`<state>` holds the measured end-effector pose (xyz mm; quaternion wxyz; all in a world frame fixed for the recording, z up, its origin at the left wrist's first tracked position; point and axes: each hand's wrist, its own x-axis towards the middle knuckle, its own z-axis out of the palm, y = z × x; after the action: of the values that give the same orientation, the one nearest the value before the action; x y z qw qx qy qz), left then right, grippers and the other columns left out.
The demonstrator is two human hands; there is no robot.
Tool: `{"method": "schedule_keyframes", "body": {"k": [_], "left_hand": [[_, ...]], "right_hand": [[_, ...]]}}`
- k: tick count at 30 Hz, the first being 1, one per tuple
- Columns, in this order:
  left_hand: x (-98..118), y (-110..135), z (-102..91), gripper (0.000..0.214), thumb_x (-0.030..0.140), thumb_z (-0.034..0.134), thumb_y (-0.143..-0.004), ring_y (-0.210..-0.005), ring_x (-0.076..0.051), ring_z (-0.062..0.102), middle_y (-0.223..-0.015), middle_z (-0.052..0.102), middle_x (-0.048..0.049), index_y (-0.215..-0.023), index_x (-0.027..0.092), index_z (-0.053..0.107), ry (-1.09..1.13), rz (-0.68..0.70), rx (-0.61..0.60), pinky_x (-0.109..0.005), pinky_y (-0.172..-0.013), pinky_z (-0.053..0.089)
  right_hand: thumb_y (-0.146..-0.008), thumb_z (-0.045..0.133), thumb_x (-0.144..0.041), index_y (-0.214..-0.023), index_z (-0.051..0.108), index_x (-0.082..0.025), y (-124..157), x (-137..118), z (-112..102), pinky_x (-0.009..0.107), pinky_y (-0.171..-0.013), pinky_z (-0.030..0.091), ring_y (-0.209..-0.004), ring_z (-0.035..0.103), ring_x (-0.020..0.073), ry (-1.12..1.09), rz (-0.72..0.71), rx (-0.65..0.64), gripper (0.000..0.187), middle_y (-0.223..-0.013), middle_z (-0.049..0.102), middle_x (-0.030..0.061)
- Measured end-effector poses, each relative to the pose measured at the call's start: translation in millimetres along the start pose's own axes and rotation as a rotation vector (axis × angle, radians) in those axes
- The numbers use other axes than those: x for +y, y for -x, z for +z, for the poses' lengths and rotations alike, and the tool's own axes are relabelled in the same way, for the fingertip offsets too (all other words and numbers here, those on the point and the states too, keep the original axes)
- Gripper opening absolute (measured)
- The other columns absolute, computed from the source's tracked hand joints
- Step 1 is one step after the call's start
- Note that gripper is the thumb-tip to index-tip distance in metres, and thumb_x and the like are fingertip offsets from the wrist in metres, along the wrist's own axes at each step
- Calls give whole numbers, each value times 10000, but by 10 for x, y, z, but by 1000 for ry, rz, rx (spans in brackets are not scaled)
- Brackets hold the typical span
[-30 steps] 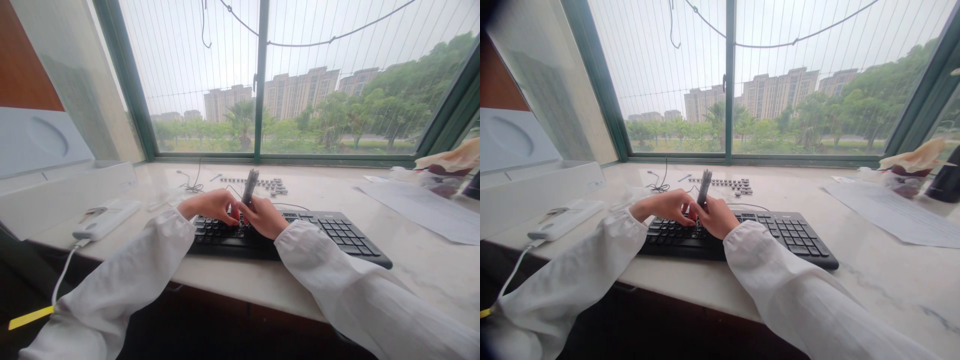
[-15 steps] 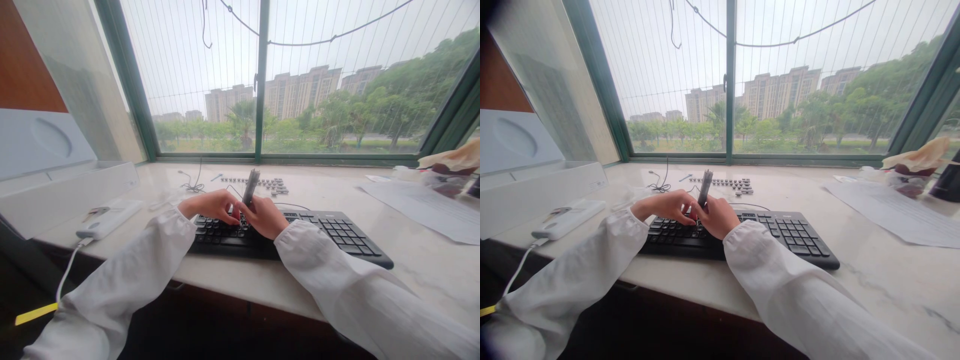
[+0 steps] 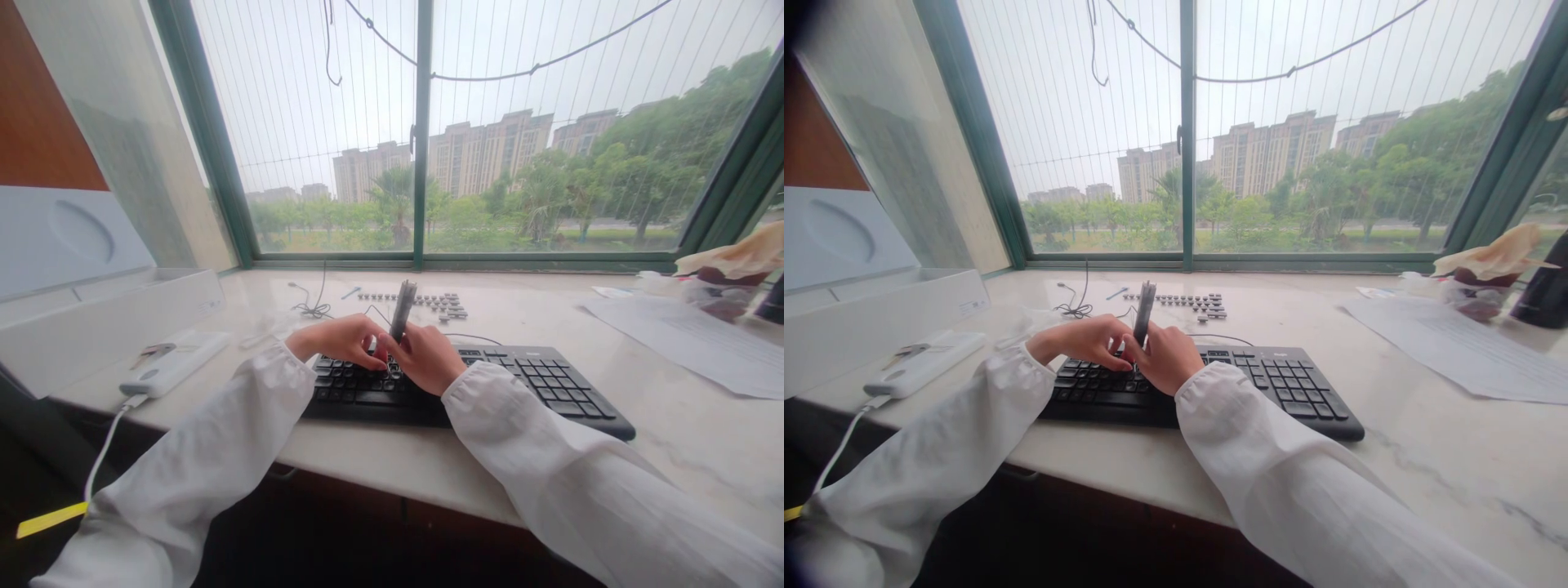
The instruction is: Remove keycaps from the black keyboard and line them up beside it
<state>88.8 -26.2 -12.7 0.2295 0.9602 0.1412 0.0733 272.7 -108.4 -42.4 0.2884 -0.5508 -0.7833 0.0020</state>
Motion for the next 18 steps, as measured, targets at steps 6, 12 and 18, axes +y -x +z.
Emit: {"method": "schedule_keyframes", "body": {"k": [6,12,18], "left_hand": [[-6,-3,4,265,339,697,-765,-591,-69,546,-770,691,3,-992,203,720,-8,-31,-11,-155,-551,422],[-6,-6,7,294,364,688,-779,-619,-73,559,-790,702,4,-1032,214,711,-45,-38,-15,-151,-578,435],[-28,0,15,303,404,698,-766,-598,-75,542,-719,671,4,-978,189,720,-54,-69,2,-151,-543,413]], "right_hand": [[-945,388,-513,-938,622,-201,9,-14,-3,262,-536,262,-591,571,157,-13,17,-7,390,-672,652,22],[-946,385,-501,-940,628,-207,13,-3,11,264,-533,258,-599,579,162,12,12,5,382,-681,656,27],[-950,385,-486,-959,627,-208,20,-13,8,267,-527,256,-579,572,158,27,4,-4,368,-675,658,23]]}}
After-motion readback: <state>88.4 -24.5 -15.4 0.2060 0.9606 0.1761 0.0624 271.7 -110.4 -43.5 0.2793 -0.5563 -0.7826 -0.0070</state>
